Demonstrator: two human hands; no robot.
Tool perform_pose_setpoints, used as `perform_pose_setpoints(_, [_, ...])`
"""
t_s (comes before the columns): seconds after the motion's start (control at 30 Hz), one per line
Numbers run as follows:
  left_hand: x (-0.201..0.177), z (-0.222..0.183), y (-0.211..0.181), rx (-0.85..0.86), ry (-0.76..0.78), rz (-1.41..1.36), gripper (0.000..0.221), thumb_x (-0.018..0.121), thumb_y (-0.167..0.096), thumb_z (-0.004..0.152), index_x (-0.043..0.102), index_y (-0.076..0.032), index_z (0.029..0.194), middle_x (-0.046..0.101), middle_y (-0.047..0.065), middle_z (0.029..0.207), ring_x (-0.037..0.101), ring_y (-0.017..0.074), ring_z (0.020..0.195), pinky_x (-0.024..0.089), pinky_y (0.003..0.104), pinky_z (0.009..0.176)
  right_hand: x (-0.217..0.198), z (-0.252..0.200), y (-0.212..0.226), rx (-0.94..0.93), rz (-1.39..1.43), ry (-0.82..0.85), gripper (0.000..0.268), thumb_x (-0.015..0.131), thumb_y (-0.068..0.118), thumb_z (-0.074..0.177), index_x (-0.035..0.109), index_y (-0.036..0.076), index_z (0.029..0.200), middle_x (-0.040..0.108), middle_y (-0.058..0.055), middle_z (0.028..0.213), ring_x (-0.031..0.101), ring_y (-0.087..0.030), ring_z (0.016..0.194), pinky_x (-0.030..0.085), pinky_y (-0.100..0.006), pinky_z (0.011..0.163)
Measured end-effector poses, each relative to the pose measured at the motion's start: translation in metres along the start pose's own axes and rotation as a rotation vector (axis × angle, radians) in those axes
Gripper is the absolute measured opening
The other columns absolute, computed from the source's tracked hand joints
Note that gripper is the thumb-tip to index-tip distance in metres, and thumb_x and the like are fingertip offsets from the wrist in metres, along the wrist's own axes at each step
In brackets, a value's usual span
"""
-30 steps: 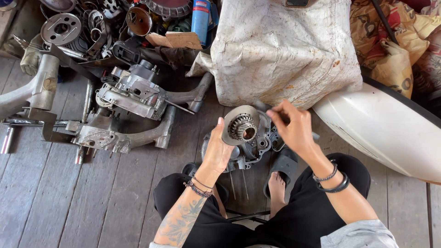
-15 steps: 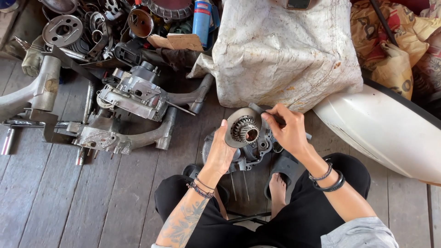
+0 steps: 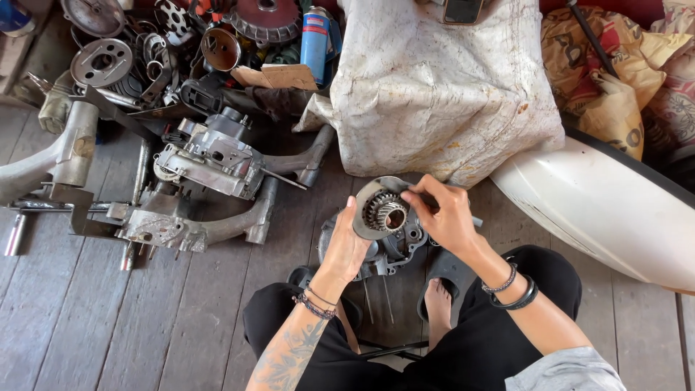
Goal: Scraping and cleaning a motorcycle clutch hub using a small hand tool while sitting on the floor.
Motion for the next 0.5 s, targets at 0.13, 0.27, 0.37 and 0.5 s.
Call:
perform_pose_setpoints(0.13, [0.004,-0.002,-0.002,-0.006,0.027,-0.022,0.071,0.054,-0.044,0.101,0.024,0.0,0.149,0.043,0.03,0.149,0.047,0.0392,0.137,0.032,0.057,0.119,-0.007,0.005,-0.012,0.021,-0.071,-0.021,0.009,0.077,0.009,0.094,0.07,0.005,0.089,0.075,-0.011,0.074,0.075,-0.026,0.068,0.056,-0.03,0.057])
perform_pose_setpoints(0.27, [-0.033,0.027,0.028,-0.031,0.104,-0.16,0.059,0.046,-0.037,0.105,0.031,-0.007,0.153,0.045,0.019,0.147,0.047,0.0353,0.137,0.036,0.053,0.118,-0.019,0.024,-0.004,0.125,0.16,-0.003,0.002,0.074,0.008,0.096,0.072,0.007,0.094,0.073,-0.007,0.07,0.065,-0.008,0.063,0.054,-0.025,0.06])
perform_pose_setpoints(0.37, [-0.038,0.03,0.032,-0.064,0.135,-0.221,0.052,0.04,-0.033,0.102,0.046,-0.009,0.147,0.053,0.017,0.139,0.052,0.032,0.129,0.038,0.053,0.116,-0.029,0.031,0.005,0.122,0.174,0.08,0.005,0.072,0.009,0.097,0.073,0.008,0.102,0.074,-0.004,0.071,0.07,-0.013,0.068,0.057,-0.03,0.075])
perform_pose_setpoints(0.5, [-0.05,0.044,0.053,-0.023,0.21,-0.145,0.056,0.035,-0.035,0.103,0.046,-0.009,0.152,0.054,0.019,0.14,0.051,0.0315,0.13,0.034,0.048,0.117,-0.031,0.026,-0.004,0.021,0.035,0.108,0.007,0.075,0.01,0.094,0.072,0.011,0.101,0.073,-0.001,0.075,0.064,-0.015,0.074,0.045,-0.033,0.102])
Point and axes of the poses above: each hand's wrist, its own z-axis towards the middle knuckle, its own x-axis out of the palm, y = z × x, the point moved 1 cm from there along z, towards the middle knuckle
